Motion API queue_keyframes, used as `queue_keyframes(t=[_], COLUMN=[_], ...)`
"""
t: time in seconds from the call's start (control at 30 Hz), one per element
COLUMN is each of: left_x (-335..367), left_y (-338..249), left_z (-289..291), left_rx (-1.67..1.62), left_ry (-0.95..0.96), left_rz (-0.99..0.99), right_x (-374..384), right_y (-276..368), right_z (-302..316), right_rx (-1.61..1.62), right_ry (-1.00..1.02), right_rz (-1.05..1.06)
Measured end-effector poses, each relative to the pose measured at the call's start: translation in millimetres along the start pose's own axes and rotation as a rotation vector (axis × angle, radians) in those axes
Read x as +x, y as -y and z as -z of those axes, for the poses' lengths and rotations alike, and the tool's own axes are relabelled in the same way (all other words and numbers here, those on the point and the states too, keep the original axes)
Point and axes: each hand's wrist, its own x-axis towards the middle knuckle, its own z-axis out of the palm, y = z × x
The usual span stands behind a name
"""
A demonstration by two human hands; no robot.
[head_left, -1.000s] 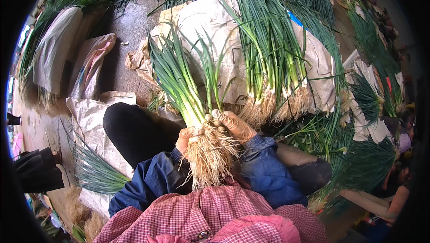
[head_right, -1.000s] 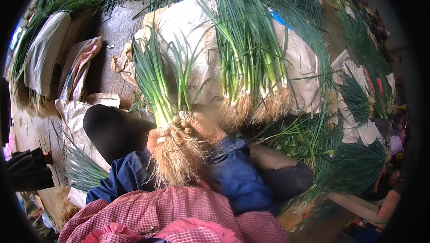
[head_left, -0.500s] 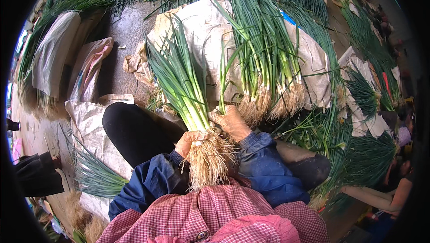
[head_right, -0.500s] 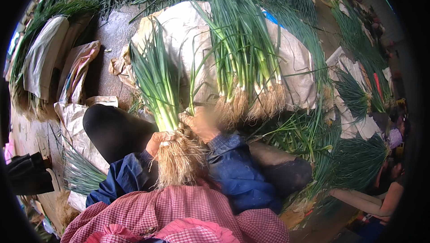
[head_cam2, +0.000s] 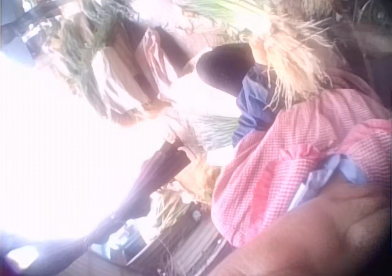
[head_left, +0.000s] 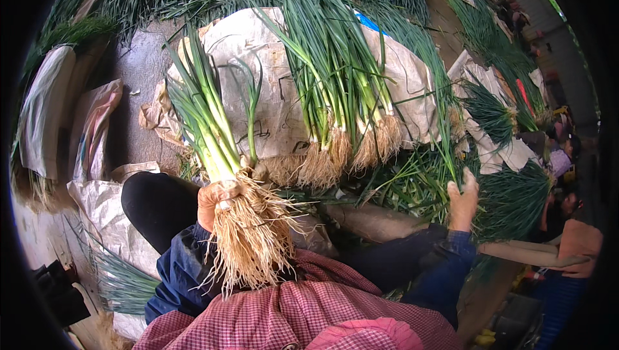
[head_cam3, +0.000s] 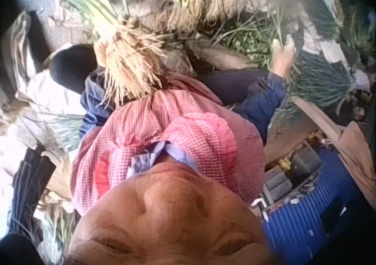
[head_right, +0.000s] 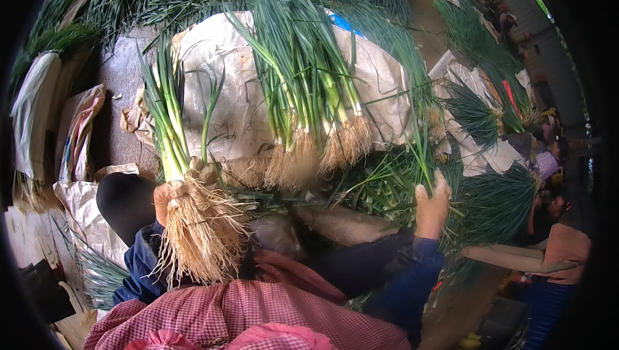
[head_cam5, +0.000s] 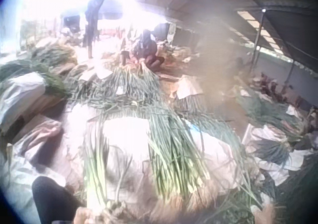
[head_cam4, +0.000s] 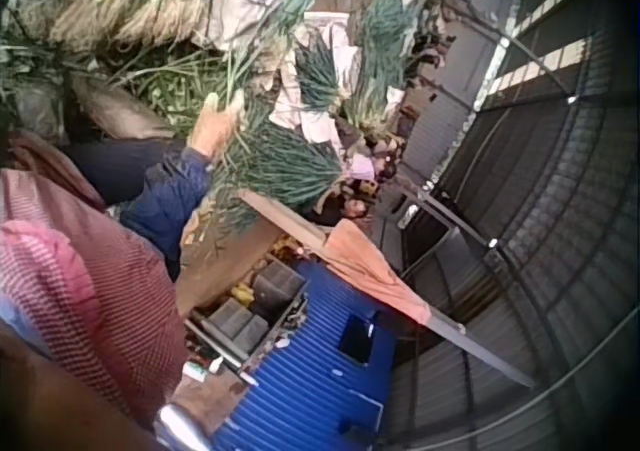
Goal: The person cleans and peels scallions by hand, gathers them into a bundle, and sets the bundle aside.
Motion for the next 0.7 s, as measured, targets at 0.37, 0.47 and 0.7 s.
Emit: queue_keyframes(t=[0.37,0.47,0.7], left_x=[43.0,39.8,49.2], left_y=[24.2,37.3,58.1], left_z=[23.2,43.6,57.0], left_rx=[0.077,0.084,0.236], left_ry=[0.014,-0.118,-0.154], left_rz=[0.318,0.364,0.359], right_x=[2.7,-37.9,-89.6], right_y=[170.4,154.8,168.3], right_z=[-144.2,-107.0,-114.4], right_rx=[0.751,1.185,1.436], right_ry=[0.5,0.929,0.84], right_rz=[0.157,0.009,-0.297])
